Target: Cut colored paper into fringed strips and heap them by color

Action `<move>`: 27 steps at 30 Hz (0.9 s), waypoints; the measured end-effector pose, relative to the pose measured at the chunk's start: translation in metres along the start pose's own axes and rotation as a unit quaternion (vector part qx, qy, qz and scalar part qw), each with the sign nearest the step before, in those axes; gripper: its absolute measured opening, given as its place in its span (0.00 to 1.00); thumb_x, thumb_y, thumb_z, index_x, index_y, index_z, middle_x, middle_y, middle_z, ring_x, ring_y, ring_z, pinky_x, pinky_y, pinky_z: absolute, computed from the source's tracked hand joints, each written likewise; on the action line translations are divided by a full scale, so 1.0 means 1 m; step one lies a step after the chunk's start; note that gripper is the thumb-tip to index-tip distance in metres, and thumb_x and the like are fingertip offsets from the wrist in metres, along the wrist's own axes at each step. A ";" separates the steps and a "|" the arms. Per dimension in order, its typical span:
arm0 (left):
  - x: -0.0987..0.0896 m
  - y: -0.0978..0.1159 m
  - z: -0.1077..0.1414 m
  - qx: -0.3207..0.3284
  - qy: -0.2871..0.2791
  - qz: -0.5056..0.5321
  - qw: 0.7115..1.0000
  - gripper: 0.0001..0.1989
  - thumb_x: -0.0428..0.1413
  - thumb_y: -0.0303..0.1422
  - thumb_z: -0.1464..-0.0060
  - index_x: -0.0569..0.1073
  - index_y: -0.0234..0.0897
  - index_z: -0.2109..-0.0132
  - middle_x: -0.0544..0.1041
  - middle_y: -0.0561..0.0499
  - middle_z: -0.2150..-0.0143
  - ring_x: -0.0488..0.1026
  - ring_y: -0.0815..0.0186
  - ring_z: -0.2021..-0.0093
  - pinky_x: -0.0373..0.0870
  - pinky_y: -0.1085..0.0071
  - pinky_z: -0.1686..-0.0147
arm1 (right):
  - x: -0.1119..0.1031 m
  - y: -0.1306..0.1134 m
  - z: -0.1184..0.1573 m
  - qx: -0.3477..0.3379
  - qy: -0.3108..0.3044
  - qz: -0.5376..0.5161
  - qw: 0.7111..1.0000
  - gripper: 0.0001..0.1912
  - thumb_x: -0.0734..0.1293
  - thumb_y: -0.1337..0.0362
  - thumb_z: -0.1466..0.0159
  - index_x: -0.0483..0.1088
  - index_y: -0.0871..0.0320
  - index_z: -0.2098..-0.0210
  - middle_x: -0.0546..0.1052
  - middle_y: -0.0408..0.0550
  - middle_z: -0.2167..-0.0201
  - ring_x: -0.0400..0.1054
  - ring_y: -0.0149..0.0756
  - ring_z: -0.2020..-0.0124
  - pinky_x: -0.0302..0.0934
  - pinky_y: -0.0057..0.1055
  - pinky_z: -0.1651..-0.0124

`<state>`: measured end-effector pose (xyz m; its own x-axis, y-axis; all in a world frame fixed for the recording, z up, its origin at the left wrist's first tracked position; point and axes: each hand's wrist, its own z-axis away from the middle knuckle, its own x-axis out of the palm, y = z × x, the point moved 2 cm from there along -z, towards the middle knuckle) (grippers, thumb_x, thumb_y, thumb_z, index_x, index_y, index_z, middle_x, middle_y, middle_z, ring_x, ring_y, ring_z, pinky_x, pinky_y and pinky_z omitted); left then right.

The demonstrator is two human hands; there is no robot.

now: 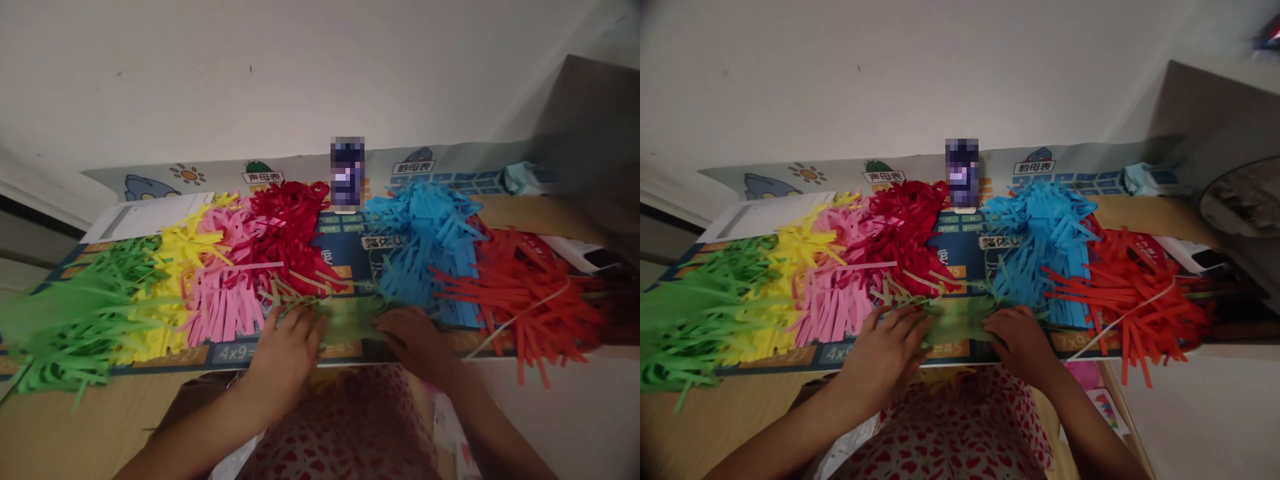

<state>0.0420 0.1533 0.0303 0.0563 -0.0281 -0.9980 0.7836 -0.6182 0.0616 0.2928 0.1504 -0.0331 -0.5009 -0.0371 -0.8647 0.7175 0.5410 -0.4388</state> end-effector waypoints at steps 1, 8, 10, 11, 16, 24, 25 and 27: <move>0.002 0.004 -0.003 0.025 0.003 0.028 0.999 0.22 0.57 0.37 0.44 0.69 0.39 0.43 0.75 0.41 0.46 0.68 0.50 0.44 0.55 0.48 0.44 | 0.000 0.001 -0.002 0.001 -0.002 -0.004 1.000 0.13 0.61 0.67 0.36 0.73 0.56 0.56 0.78 0.52 0.58 0.70 0.42 0.55 0.58 0.41 0.53; 0.034 -0.008 -0.013 -0.049 0.091 0.070 0.992 0.15 0.54 0.26 0.47 0.73 0.38 0.51 0.79 0.46 0.60 0.72 0.56 0.57 0.59 0.54 0.51 | -0.003 0.010 -0.006 0.003 0.009 -0.013 1.000 0.12 0.60 0.67 0.36 0.73 0.54 0.57 0.79 0.48 0.60 0.71 0.40 0.57 0.59 0.40 0.53; 0.032 -0.029 -0.005 -0.097 0.131 0.054 0.985 0.16 0.55 0.25 0.49 0.73 0.38 0.51 0.79 0.45 0.56 0.71 0.54 0.54 0.58 0.53 0.51 | -0.004 0.012 -0.005 0.004 0.021 -0.006 1.000 0.12 0.60 0.66 0.36 0.73 0.53 0.56 0.79 0.48 0.60 0.72 0.40 0.57 0.59 0.40 0.53; 0.028 -0.041 0.001 -0.120 0.148 0.041 0.981 0.17 0.54 0.24 0.49 0.73 0.39 0.51 0.79 0.45 0.55 0.71 0.54 0.53 0.58 0.53 0.51 | -0.005 0.013 -0.005 0.004 0.026 -0.002 1.000 0.12 0.60 0.66 0.35 0.73 0.53 0.56 0.79 0.48 0.60 0.72 0.40 0.57 0.59 0.41 0.53; -0.001 -0.098 0.040 -0.256 0.186 -0.067 0.946 0.13 0.52 0.27 0.44 0.74 0.42 0.53 0.79 0.44 0.53 0.70 0.49 0.52 0.59 0.48 0.52 | -0.007 0.013 -0.006 -0.016 0.029 0.018 0.999 0.14 0.60 0.67 0.36 0.72 0.52 0.55 0.79 0.48 0.58 0.72 0.41 0.56 0.58 0.42 0.52; 0.003 -0.006 0.011 0.086 0.032 0.144 0.985 0.23 0.53 0.36 0.41 0.63 0.43 0.39 0.73 0.45 0.44 0.67 0.57 0.43 0.52 0.52 0.36 | -0.003 -0.001 -0.012 -0.020 -0.005 0.027 0.999 0.13 0.60 0.69 0.37 0.73 0.53 0.57 0.79 0.48 0.58 0.70 0.41 0.55 0.55 0.42 0.52; 0.013 0.008 0.001 0.094 0.020 0.138 0.986 0.21 0.52 0.34 0.40 0.65 0.42 0.40 0.75 0.45 0.46 0.69 0.57 0.46 0.50 0.50 0.36 | -0.002 -0.001 -0.011 -0.019 -0.012 0.029 0.999 0.14 0.60 0.70 0.38 0.73 0.53 0.57 0.79 0.48 0.58 0.70 0.42 0.55 0.54 0.43 0.51; 0.030 0.019 -0.015 0.060 0.017 0.125 0.990 0.15 0.50 0.28 0.39 0.70 0.38 0.47 0.78 0.46 0.55 0.72 0.59 0.53 0.53 0.52 0.38 | -0.002 0.001 -0.007 -0.011 -0.022 0.030 0.999 0.16 0.61 0.70 0.40 0.73 0.53 0.55 0.79 0.48 0.57 0.70 0.43 0.54 0.54 0.43 0.51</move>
<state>0.0682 0.1521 0.0015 0.2618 -0.1674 -0.9505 0.6638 -0.6837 0.3032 0.2910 0.1571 -0.0302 -0.4361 -0.0404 -0.8990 0.7343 0.5616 -0.3815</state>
